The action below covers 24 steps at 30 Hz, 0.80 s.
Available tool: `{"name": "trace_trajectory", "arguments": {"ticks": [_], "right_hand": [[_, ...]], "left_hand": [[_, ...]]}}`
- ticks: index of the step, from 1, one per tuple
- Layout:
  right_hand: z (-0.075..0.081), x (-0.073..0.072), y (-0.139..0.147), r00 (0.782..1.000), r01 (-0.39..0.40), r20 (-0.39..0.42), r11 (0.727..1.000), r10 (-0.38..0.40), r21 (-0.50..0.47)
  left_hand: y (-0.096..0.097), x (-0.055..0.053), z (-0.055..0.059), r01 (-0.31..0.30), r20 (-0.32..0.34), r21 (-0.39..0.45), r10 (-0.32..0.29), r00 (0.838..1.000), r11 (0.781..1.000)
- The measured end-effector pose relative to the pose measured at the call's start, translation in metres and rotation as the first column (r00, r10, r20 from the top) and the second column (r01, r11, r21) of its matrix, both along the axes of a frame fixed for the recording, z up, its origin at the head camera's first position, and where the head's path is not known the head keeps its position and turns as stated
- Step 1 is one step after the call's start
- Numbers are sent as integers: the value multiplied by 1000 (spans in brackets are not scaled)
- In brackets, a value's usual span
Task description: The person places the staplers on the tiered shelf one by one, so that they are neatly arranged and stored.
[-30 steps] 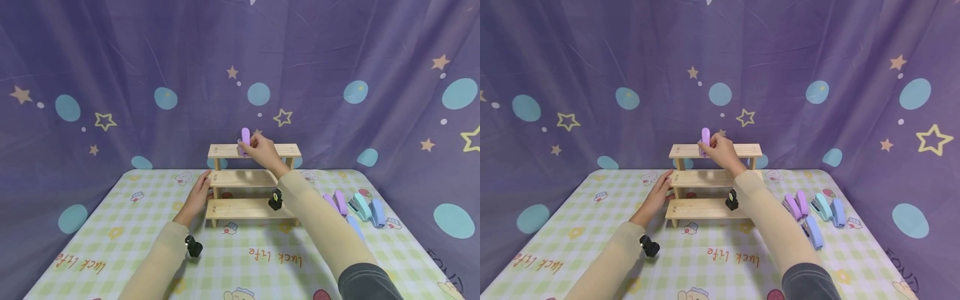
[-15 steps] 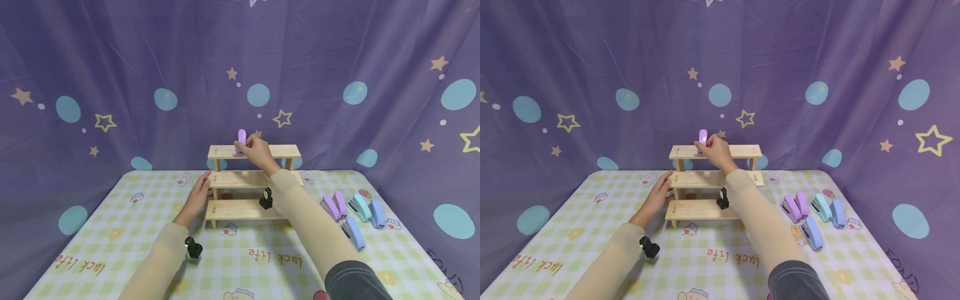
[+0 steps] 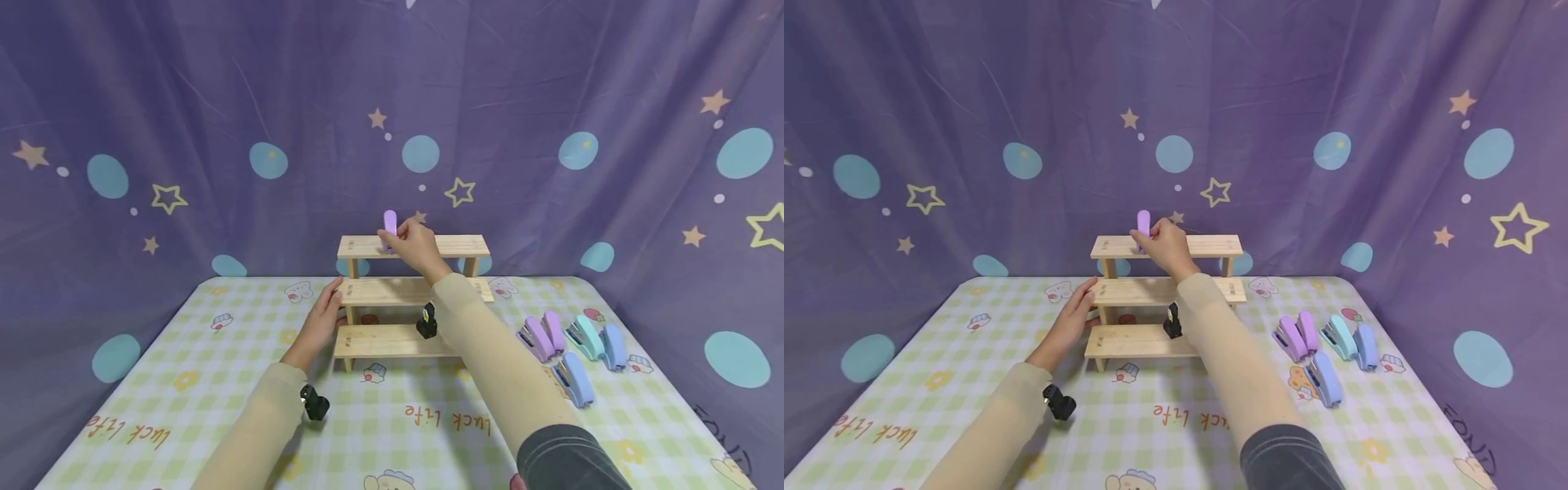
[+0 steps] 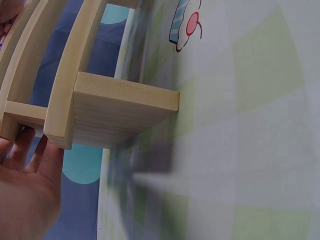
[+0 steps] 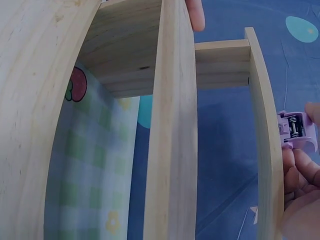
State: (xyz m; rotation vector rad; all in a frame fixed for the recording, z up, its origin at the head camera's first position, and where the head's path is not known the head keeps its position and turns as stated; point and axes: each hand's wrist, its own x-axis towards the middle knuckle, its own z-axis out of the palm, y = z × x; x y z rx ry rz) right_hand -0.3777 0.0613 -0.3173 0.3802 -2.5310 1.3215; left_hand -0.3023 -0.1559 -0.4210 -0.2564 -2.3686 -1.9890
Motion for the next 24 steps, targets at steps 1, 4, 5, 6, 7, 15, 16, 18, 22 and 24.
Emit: {"name": "trace_trajectory", "arguments": {"ticks": [1, 4, 5, 6, 7, 15, 16, 18, 22, 24], "right_hand": [[0, 0, 0, 1000, 1, 1, 1000, -1, 2], [1, 1, -1, 1000, 0, 11, 1000, 0, 8], [1, 1, -1, 1000, 2, 14, 1000, -2, 10], [1, 1, -1, 1000, 3, 18, 1000, -3, 9], [2, 1, 0, 1000, 4, 22, 1000, -4, 9], [1, 5, 3, 999, 9, 43, 1000, -8, -24], [0, 5, 4, 999, 11, 42, 1000, -10, -26], [0, 6, 5, 999, 9, 40, 999, -7, -36], [1, 8, 7, 999, -26, 25, 998, 27, -57], [2, 9, 8, 998, -46, 27, 998, 47, -53]], "left_hand": [[0, 0, 0, 1, -1, 0, -1, 1000, 1000], [0, 0, 0, 5, -3, -3, -5, 1000, 1000], [-1, 0, 0, 7, -3, -5, -7, 1000, 1000], [-1, 0, 0, 10, -2, -7, -10, 1000, 1000], [-1, 0, 0, 13, -2, -7, -13, 1000, 1000], [0, 0, 0, 13, -3, 0, -13, 1000, 1000], [0, 1, 0, 12, -1, 2, -12, 1000, 1000], [1, 1, 0, 8, 6, 5, -8, 1000, 1000], [1, 1, 1, 0, 12, 5, 0, 1000, 1000], [1, 1, 2, -3, 14, 4, 3, 1000, 1000]]}}
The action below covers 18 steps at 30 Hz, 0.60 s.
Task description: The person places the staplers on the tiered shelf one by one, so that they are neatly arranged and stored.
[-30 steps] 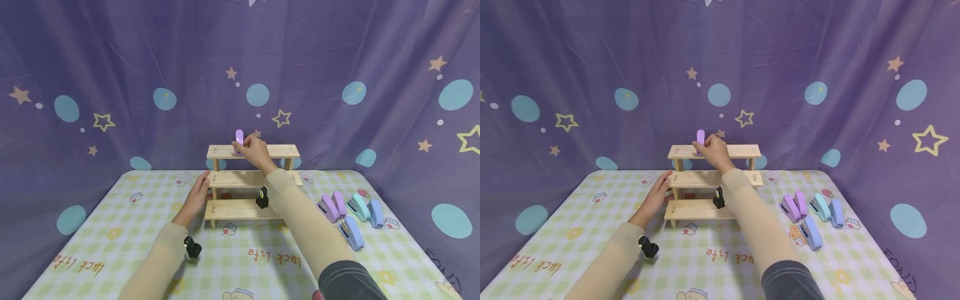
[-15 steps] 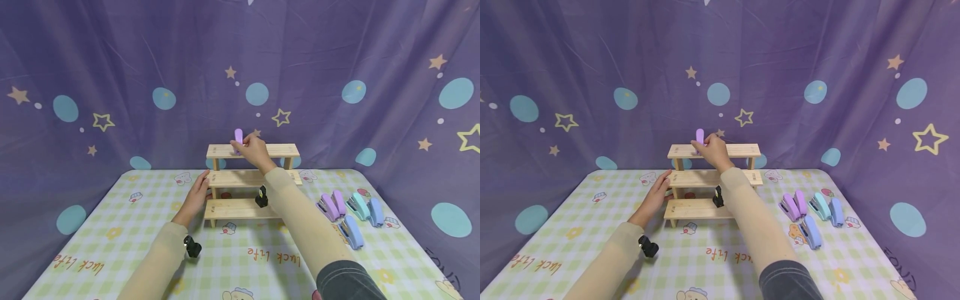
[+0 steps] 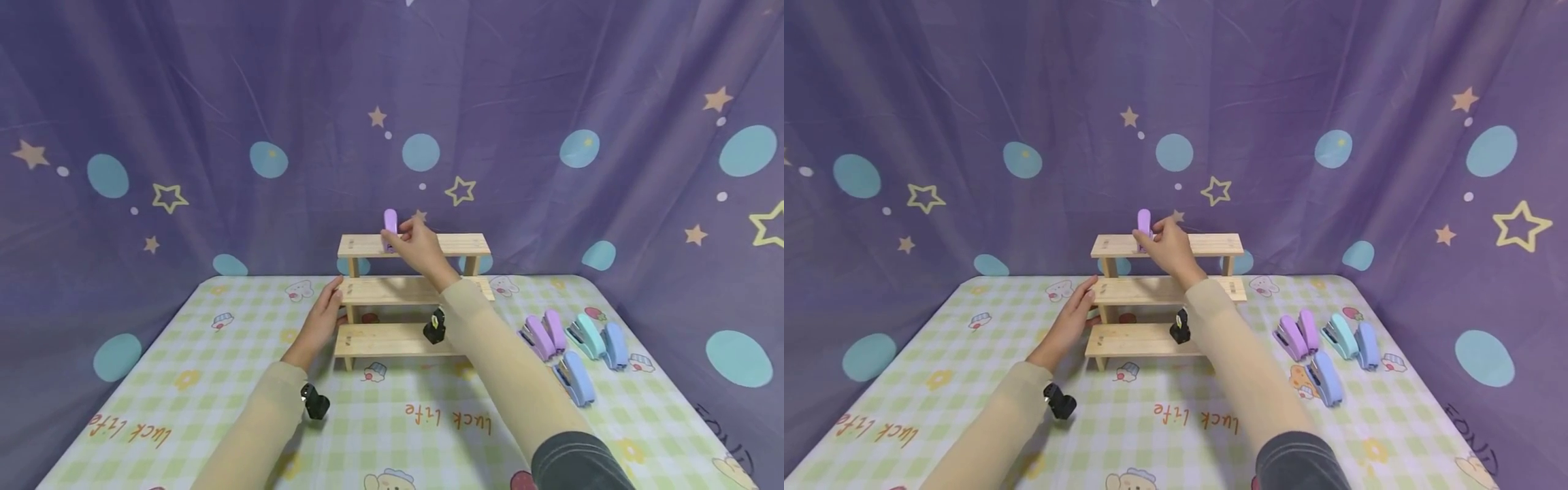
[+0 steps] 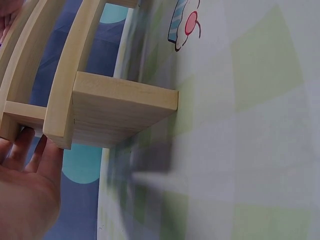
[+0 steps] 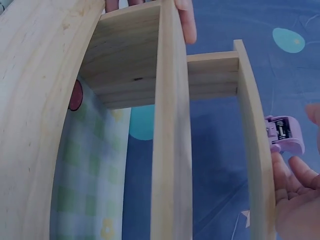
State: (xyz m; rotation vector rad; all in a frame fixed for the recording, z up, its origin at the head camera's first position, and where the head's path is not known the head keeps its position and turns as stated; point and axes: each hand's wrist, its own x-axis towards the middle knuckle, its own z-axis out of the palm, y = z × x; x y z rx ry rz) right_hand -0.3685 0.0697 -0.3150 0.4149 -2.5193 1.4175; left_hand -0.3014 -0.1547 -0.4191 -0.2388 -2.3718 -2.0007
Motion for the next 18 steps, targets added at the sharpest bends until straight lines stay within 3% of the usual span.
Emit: {"name": "trace_trajectory", "arguments": {"ticks": [5, 8, 12, 15, 18], "right_hand": [[3, 4, 8, 999, -28, 21, 999, 27, 31], [3, 4, 13, 999, -36, 21, 998, 35, 44], [3, 9, 20, 999, -47, 14, 997, 46, 66], [4, 16, 27, 998, -57, 11, 995, 56, 86], [3, 23, 37, 998, -61, 8, 993, 60, 104]], "left_hand": [[0, 1, 1, 12, 2, -4, -12, 1000, 1000], [1, 8, 12, 25, 26, -4, -25, 999, 1000], [0, 7, 12, 23, 45, 4, -23, 999, 1000], [-2, 0, 1, 20, 16, 2, -20, 1000, 1000], [-3, 0, -1, 20, -7, -6, -20, 1000, 1000]]}}
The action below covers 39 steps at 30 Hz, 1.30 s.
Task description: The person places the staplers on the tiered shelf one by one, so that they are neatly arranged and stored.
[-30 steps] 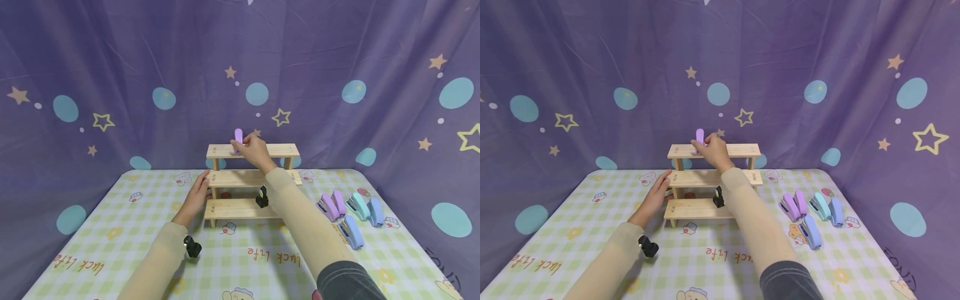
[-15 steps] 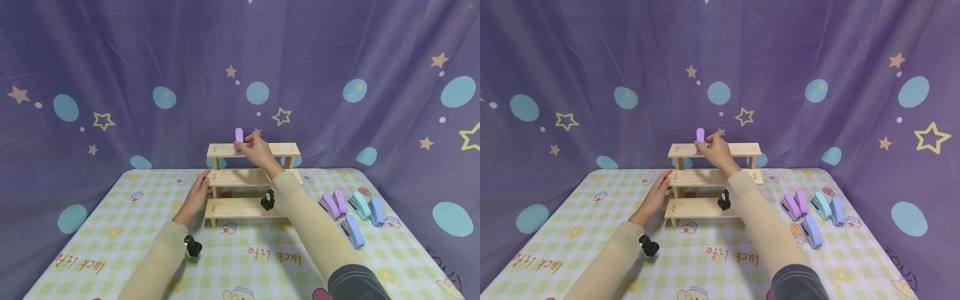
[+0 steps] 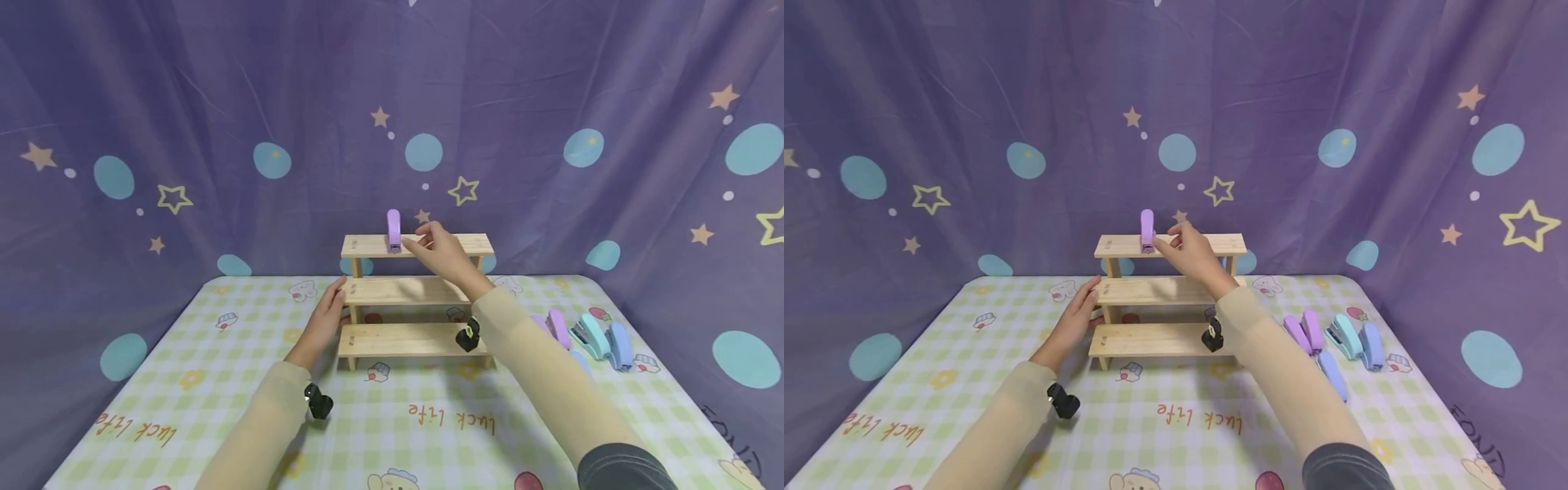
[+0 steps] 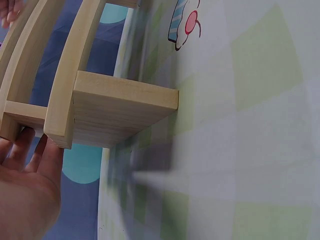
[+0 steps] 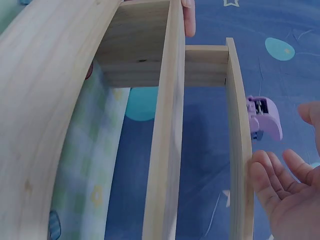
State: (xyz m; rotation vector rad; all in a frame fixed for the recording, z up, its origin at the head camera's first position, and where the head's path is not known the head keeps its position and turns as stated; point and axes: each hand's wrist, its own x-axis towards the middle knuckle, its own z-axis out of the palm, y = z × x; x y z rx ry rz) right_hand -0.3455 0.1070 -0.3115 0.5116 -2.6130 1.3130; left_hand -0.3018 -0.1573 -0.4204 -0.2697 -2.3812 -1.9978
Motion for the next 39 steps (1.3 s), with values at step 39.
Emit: {"name": "trace_trajectory", "arguments": {"ticks": [39], "right_hand": [[-68, 103, 212, 992, 125, -36, 954, -120, 271]], "left_hand": [[3, 2, 2, -29, -7, -15, 29, 1000, 999]]}}
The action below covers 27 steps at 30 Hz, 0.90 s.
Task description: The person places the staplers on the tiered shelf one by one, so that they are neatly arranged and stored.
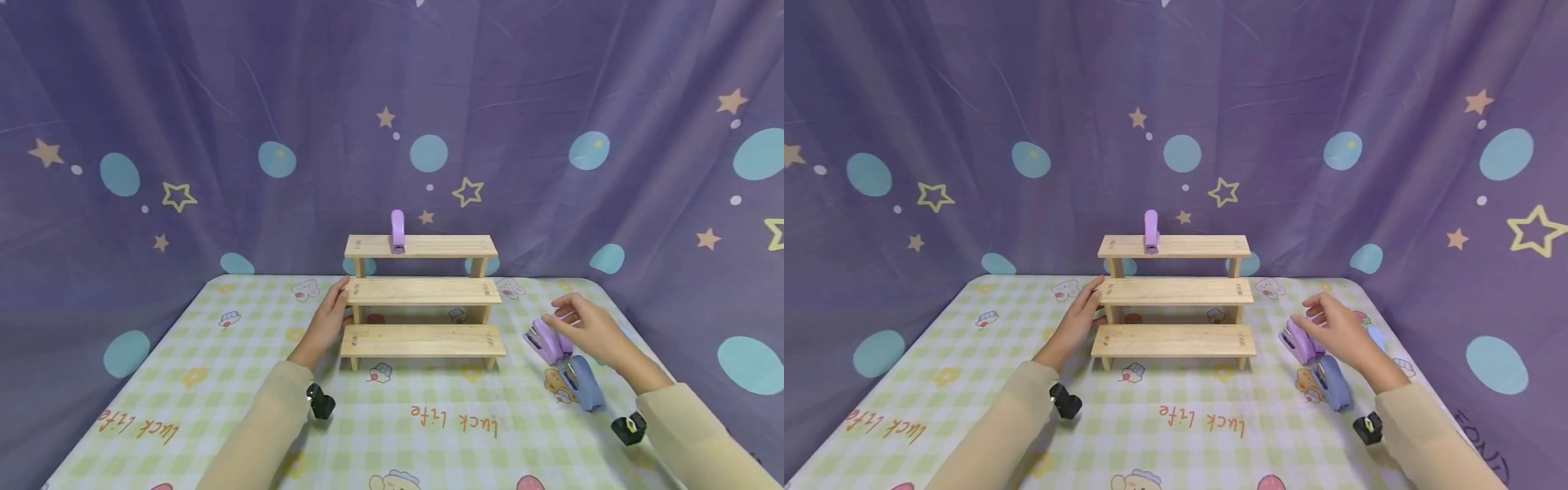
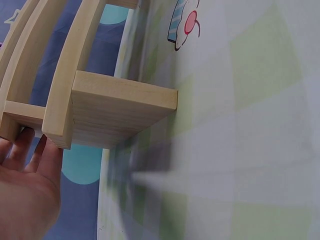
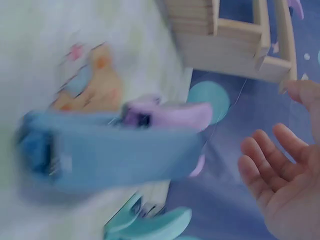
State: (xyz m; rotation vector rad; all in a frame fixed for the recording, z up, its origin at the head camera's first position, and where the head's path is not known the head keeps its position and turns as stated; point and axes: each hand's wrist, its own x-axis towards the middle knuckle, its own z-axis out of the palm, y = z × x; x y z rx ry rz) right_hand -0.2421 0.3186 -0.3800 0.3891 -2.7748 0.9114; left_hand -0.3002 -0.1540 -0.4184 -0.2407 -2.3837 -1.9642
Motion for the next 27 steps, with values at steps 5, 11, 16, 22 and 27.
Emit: {"name": "trace_trajectory", "arguments": {"ticks": [5, 11, 16, 22, 27], "right_hand": [[-15, 15, 19, 997, -25, 71, 999, 24, 21], [-34, 32, 39, 976, -11, 219, 1000, 5, 25], [-43, 39, 55, 939, -54, 340, 999, 51, -1], [-50, 42, 63, 879, -138, 442, 983, 177, -119], [-50, 42, 63, 873, -152, 450, 982, 189, -116]], "left_hand": [[0, 0, 0, 4, -7, 3, -4, 1000, 1000], [0, -1, -1, 9, 0, 14, -9, 1000, 1000], [0, 2, 2, -1, 9, 13, 1, 1000, 1000], [-1, -1, -1, 7, -4, 6, -7, 1000, 1000], [0, 0, -1, 5, -11, 0, -5, 1000, 1000]]}}
